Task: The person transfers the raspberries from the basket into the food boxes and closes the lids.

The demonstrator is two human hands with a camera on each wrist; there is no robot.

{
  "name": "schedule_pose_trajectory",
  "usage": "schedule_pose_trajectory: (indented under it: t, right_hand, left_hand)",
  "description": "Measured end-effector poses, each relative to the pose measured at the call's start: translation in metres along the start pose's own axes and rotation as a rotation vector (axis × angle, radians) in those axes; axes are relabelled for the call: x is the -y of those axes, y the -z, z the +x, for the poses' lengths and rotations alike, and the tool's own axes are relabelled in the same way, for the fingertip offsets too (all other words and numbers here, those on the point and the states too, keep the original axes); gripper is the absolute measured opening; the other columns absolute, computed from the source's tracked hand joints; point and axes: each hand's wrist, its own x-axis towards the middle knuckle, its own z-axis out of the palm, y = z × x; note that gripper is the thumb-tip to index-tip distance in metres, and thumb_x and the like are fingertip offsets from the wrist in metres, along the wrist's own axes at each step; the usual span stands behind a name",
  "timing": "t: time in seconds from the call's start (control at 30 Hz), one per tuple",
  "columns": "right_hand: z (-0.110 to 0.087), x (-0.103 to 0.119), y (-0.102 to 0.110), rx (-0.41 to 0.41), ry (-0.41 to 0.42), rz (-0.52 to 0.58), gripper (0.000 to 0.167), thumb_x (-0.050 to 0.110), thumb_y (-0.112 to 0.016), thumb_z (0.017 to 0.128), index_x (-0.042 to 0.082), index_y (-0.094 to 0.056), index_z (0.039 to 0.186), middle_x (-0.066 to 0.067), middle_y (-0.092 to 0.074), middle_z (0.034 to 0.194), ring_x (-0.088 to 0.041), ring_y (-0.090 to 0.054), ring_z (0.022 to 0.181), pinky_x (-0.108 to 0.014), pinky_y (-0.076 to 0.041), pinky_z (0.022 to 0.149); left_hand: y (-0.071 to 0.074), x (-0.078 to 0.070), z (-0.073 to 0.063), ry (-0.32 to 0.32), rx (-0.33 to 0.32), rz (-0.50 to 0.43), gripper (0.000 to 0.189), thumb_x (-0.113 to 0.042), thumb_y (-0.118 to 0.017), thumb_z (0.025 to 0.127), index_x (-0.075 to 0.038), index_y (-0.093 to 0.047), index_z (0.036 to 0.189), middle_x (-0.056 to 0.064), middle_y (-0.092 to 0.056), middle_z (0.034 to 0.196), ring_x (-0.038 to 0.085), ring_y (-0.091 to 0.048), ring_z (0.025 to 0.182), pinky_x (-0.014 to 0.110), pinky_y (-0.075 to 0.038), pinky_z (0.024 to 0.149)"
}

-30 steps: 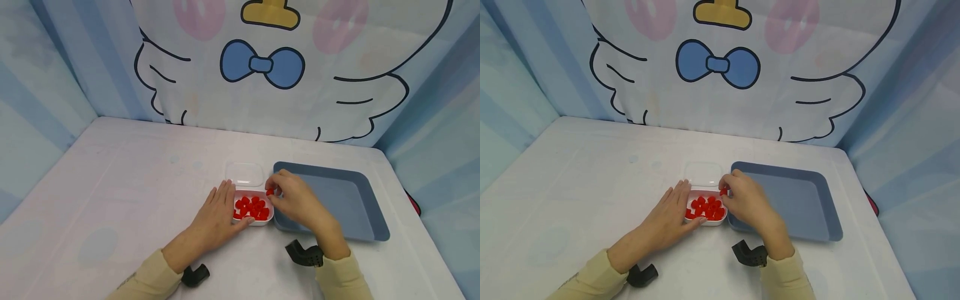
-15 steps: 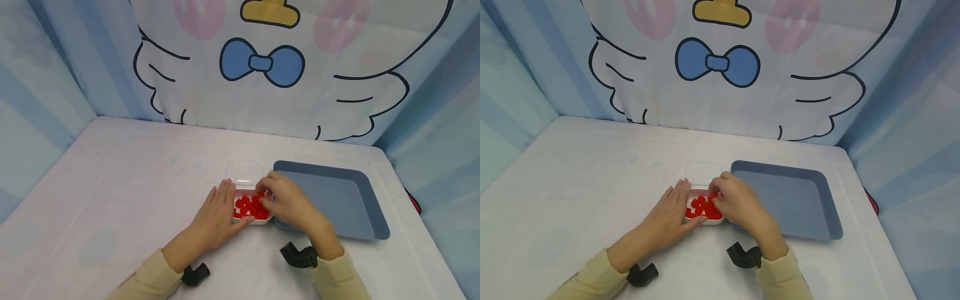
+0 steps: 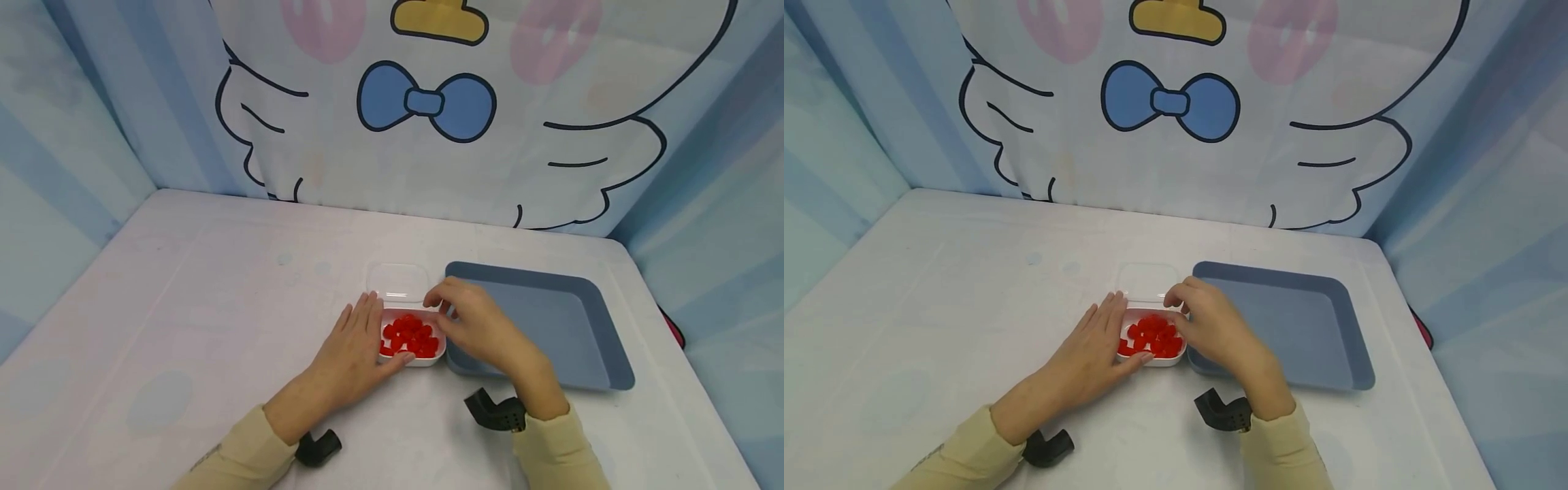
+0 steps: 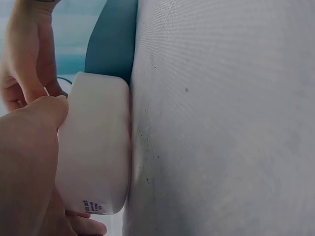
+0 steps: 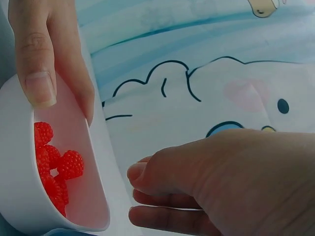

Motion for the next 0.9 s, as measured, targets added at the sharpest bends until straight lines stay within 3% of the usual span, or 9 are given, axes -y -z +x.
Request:
schedule_pose_trajectory:
  t: [0.27,0.67,0.8,0.9]
  right_hand:
    - [0.0,-0.002,0.001,-0.066,-0.064,0.008,0.019,0.007,-0.071,0.089,0.005,-0.07,0.108,-0.004,-0.066,0.103,-0.015,-0.063,0.088,-0.032,-0.06,0.077]
    - [0.002,-0.008,0.0,-0.079,-0.128,0.023,0.02,0.011,-0.067,0.093,0.005,-0.068,0.111,-0.006,-0.066,0.105,-0.018,-0.062,0.089,-0.031,-0.059,0.076]
    - [0.005,-0.009,0.003,-0.096,-0.144,0.03,0.021,0.01,-0.064,0.094,0.003,-0.067,0.113,-0.008,-0.067,0.106,-0.02,-0.063,0.091,-0.036,-0.06,0.078]
    - [0.01,-0.011,0.006,-0.101,-0.167,0.031,0.023,0.011,-0.063,0.095,0.002,-0.066,0.115,-0.01,-0.067,0.108,-0.023,-0.063,0.094,-0.038,-0.06,0.081]
  left_hand:
    - [0.003,-0.002,0.0,0.024,0.024,-0.035,0.101,-0.062,-0.065,0.085,-0.003,-0.022,0.155,0.016,-0.026,0.162,0.035,-0.022,0.152,0.054,-0.022,0.123]
    - [0.012,-0.001,0.002,0.072,0.091,-0.145,0.102,-0.063,-0.065,0.084,-0.007,-0.021,0.157,0.014,-0.023,0.164,0.036,-0.018,0.153,0.055,-0.019,0.123]
    - [0.017,0.001,0.004,0.078,0.102,-0.202,0.1,-0.062,-0.062,0.087,-0.007,-0.018,0.158,0.014,-0.022,0.164,0.037,-0.019,0.152,0.054,-0.021,0.123]
    - [0.025,0.003,0.006,0.075,0.099,-0.254,0.095,-0.057,-0.061,0.09,-0.007,-0.017,0.158,0.016,-0.024,0.163,0.038,-0.023,0.151,0.055,-0.029,0.119]
